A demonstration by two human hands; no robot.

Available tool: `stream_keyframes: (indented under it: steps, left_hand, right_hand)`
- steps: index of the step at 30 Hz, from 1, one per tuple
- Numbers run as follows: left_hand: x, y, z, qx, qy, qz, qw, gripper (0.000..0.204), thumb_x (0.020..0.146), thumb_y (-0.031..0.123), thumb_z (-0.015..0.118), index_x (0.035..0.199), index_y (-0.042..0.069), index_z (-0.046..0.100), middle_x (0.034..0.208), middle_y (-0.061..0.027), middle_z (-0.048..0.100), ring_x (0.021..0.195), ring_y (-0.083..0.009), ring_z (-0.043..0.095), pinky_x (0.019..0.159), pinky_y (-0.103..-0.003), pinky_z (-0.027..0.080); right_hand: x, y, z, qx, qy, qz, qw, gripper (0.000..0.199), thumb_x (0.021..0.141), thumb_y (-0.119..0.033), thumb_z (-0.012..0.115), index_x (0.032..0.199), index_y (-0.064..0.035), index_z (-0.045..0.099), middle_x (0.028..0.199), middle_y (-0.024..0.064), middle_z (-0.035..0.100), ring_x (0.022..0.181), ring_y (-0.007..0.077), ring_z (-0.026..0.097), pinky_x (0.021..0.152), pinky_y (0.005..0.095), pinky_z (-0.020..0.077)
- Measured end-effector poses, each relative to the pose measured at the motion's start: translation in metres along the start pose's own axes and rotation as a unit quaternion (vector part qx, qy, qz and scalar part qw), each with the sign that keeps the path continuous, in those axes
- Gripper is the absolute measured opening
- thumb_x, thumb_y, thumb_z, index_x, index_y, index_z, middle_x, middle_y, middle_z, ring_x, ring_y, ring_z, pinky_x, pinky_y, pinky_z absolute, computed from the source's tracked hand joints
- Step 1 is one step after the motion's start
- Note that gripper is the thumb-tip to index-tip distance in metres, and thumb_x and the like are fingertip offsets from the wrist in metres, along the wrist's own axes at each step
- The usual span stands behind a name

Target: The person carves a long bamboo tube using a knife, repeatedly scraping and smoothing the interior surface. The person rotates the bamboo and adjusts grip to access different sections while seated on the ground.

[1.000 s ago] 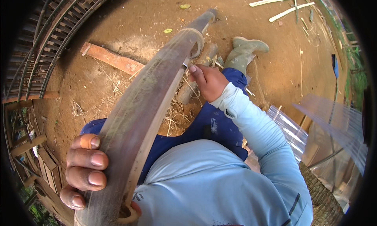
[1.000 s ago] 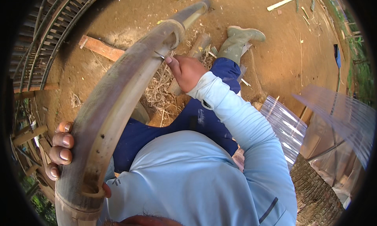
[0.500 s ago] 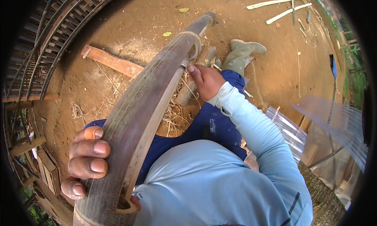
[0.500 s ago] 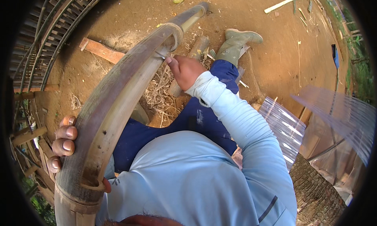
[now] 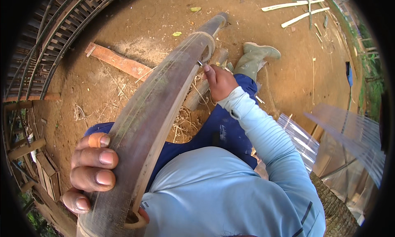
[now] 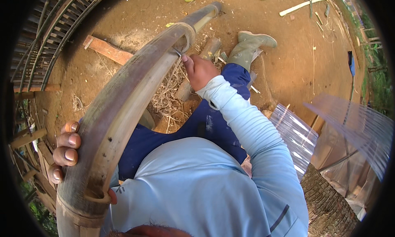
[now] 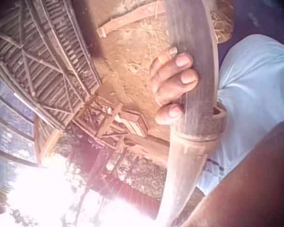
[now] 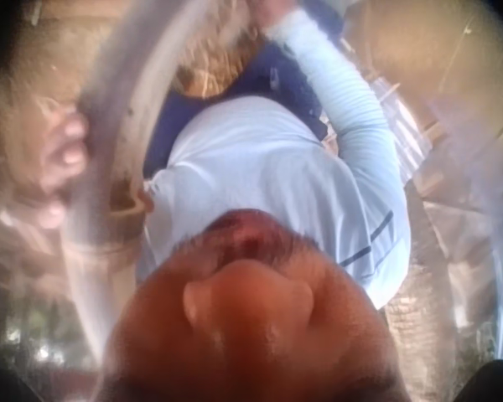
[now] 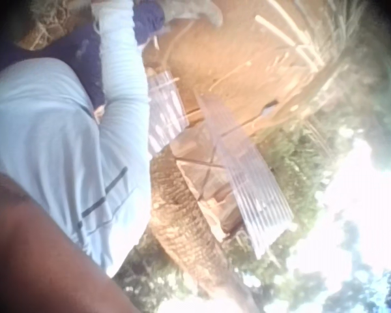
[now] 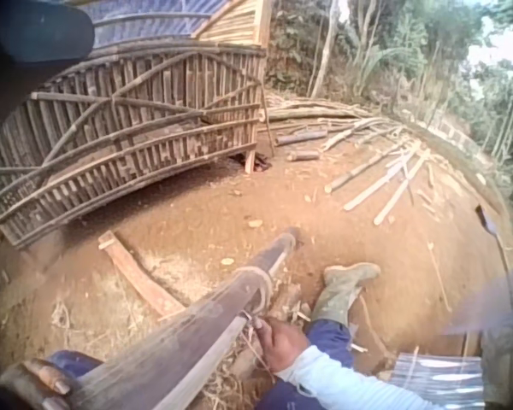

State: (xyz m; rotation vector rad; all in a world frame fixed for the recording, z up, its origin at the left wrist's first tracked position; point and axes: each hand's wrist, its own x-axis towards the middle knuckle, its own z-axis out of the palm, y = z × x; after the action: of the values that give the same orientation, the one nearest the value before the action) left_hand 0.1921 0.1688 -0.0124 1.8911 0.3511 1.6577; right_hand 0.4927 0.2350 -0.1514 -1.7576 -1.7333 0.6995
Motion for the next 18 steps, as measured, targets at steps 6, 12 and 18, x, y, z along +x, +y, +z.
stream_keyframes:
  steps: [6, 12, 18]
  left_hand:
    - [-0.001, -0.004, -0.002, -0.018, 0.014, -0.003, 1.0, 0.076, 0.075, 0.028, 0.086, 0.138, 0.021, 0.044, 0.119, -0.0027, 0.063, 0.116, -0.0281, 0.06, 0.103, -0.052, 0.044]
    - [0.002, -0.007, 0.001, -0.011, 0.044, 0.003, 0.999, 0.072, 0.077, 0.024, 0.084, 0.137, 0.021, 0.046, 0.118, -0.0022, 0.063, 0.111, -0.027, 0.061, 0.102, -0.052, 0.045]
    - [0.002, -0.011, 0.001, -0.021, 0.043, 0.016, 0.999, 0.074, 0.076, 0.022, 0.085, 0.139, 0.021, 0.045, 0.118, -0.0029, 0.064, 0.114, -0.0269, 0.061, 0.103, -0.051, 0.045]
  right_hand:
    - [-0.03, 0.025, 0.033, 0.217, 0.096, 0.037, 0.971, 0.044, 0.106, -0.04, 0.043, 0.093, -0.0011, 0.06, 0.068, 0.0032, 0.051, 0.063, 0.0128, 0.05, 0.061, 0.0287, 0.0414]
    - [-0.023, 0.0, 0.02, 0.133, 0.169, -0.007, 0.977, 0.019, 0.091, -0.018, 0.068, 0.103, -0.0032, 0.064, 0.077, 0.0112, 0.061, 0.068, 0.019, 0.061, 0.064, 0.0319, 0.0487]
    - [0.009, -0.004, 0.009, 0.02, 0.119, -0.187, 0.975, 0.025, 0.085, -0.003, 0.068, 0.11, -0.0038, 0.066, 0.094, 0.0161, 0.069, 0.078, 0.0276, 0.068, 0.071, 0.0325, 0.0525]
